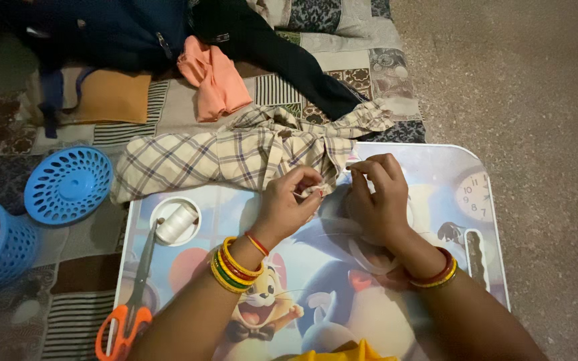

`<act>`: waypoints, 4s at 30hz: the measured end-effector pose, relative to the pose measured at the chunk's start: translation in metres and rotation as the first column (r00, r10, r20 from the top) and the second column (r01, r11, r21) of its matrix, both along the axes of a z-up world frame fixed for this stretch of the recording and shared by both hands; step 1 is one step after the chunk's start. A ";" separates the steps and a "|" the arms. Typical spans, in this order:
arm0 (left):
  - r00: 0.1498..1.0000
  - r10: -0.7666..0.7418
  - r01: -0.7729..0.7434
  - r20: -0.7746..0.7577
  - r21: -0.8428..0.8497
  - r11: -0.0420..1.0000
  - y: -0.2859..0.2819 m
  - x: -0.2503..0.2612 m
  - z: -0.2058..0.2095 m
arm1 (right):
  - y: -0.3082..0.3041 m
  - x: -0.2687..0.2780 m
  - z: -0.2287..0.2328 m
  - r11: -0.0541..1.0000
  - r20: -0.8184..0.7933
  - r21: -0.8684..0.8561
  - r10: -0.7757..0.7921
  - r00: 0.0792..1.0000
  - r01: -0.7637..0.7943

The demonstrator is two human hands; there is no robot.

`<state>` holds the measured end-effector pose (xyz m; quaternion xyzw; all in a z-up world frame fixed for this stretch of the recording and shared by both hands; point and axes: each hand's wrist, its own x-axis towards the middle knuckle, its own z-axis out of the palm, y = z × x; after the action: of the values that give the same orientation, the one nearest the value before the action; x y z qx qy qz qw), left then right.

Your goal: The person sits with a small table over their lap and hand-sews a plaid shirt using a needle and thread, repeatedly stitching near the shirt's placket and pulling the thread through. Near the end they pick up orange-handled scissors and cut the thread, then continue working the fabric by hand.

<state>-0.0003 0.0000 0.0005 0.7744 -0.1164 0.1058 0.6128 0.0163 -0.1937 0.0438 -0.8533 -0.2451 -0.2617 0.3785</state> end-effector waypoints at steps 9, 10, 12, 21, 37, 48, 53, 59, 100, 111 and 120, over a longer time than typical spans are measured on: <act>0.994 -0.070 0.066 -0.083 -0.042 0.997 0.002 0.000 0.002 | -0.006 0.009 -0.011 0.997 -0.057 0.063 0.038 0.998 -0.034; 0.990 -0.082 0.073 -0.115 -0.078 0.994 0.002 0.000 0.002 | -0.008 0.012 -0.012 0.996 -0.075 0.076 0.053 0.996 -0.047; 0.978 -0.111 0.084 -0.177 -0.151 0.985 0.002 0.000 0.002 | -0.011 0.014 -0.016 0.995 -0.119 0.096 0.043 0.992 -0.031; 0.977 -0.134 0.134 0.163 0.010 0.991 0.004 0.002 0.004 | -0.007 0.008 -0.012 0.995 -0.051 0.101 0.032 0.998 -0.027; 0.973 -0.230 0.227 0.006 -0.209 0.951 0.007 0.009 -0.011 | -0.003 0.007 -0.008 0.992 -0.209 0.112 0.082 0.975 -0.060; 1.000 -0.011 0.006 -0.013 -0.293 0.956 0.007 0.013 -0.020 | -0.012 0.009 -0.010 0.988 -0.227 -0.080 0.113 0.967 -0.134; 0.999 -0.037 0.037 0.005 -0.248 0.968 0.008 0.013 -0.019 | -0.009 0.006 -0.001 0.944 -0.091 -0.298 0.120 0.989 -0.142; 0.996 -0.022 0.036 0.086 -0.162 0.986 0.011 0.014 -0.027 | 0.003 -0.011 0.014 0.982 0.082 -0.178 0.075 0.994 -0.060; 0.987 -0.139 0.145 0.087 -0.067 0.987 0.015 0.032 -0.046 | 0.167 -0.044 0.138 0.492 0.009 0.132 0.868 0.497 -0.861; 0.990 -0.082 0.090 0.113 -0.068 0.994 0.019 0.026 -0.031 | -0.024 -0.042 0.076 0.527 -0.378 -0.521 0.563 0.735 -0.672; 0.995 -0.091 0.086 -0.051 -0.109 0.990 0.014 0.021 -0.021 | -0.110 -0.044 0.014 0.612 -0.197 -0.653 0.430 0.881 -0.445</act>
<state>0.0208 0.0144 -0.0209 0.7372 -0.1278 0.0631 0.6604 -0.0278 -0.3033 0.0577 -0.8480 -0.5199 -0.0440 0.0932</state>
